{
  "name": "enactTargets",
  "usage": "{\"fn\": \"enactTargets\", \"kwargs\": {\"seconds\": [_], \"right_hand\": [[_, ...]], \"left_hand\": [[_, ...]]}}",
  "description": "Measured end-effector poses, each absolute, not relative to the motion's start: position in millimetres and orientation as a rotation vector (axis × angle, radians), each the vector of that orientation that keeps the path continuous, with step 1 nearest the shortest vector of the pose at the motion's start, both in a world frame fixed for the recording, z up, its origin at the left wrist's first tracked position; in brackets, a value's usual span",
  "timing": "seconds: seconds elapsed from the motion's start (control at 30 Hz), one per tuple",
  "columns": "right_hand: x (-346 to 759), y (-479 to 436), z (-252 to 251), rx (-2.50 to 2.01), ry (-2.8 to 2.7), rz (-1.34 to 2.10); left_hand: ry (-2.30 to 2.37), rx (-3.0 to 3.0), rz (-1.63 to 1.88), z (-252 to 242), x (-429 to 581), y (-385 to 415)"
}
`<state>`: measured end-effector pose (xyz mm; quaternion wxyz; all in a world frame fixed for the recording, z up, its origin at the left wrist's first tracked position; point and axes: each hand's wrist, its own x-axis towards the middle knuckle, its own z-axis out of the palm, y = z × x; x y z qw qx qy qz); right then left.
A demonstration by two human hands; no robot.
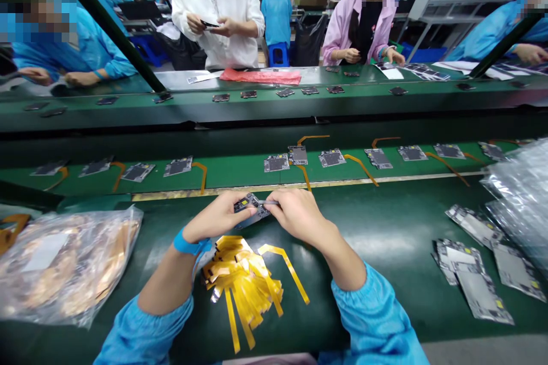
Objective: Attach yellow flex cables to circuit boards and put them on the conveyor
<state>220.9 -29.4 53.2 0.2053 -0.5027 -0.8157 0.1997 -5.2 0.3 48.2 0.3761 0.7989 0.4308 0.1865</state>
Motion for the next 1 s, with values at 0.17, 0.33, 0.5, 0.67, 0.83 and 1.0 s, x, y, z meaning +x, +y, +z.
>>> {"fn": "enactTargets", "kwargs": {"seconds": [0.17,0.33,0.5,0.67,0.83,1.0], "right_hand": [[219,-30,56,-1.431,-2.272,0.564],[216,-31,57,-1.459,-2.288,0.591],[215,-30,56,-1.461,-2.311,0.607],[215,-30,57,-1.483,-2.321,0.610],[217,-30,56,-1.476,-2.312,0.614],[219,-29,59,-1.458,-2.252,0.680]], "left_hand": [[1.165,1.988,0.479,46,0,0],[1.227,1.965,0.469,46,3,0],[1.261,1.974,0.451,43,3,1],[1.284,1.993,0.470,39,3,1],[1.301,2.010,0.484,38,6,0],[1.323,1.953,0.524,40,6,-1]]}}
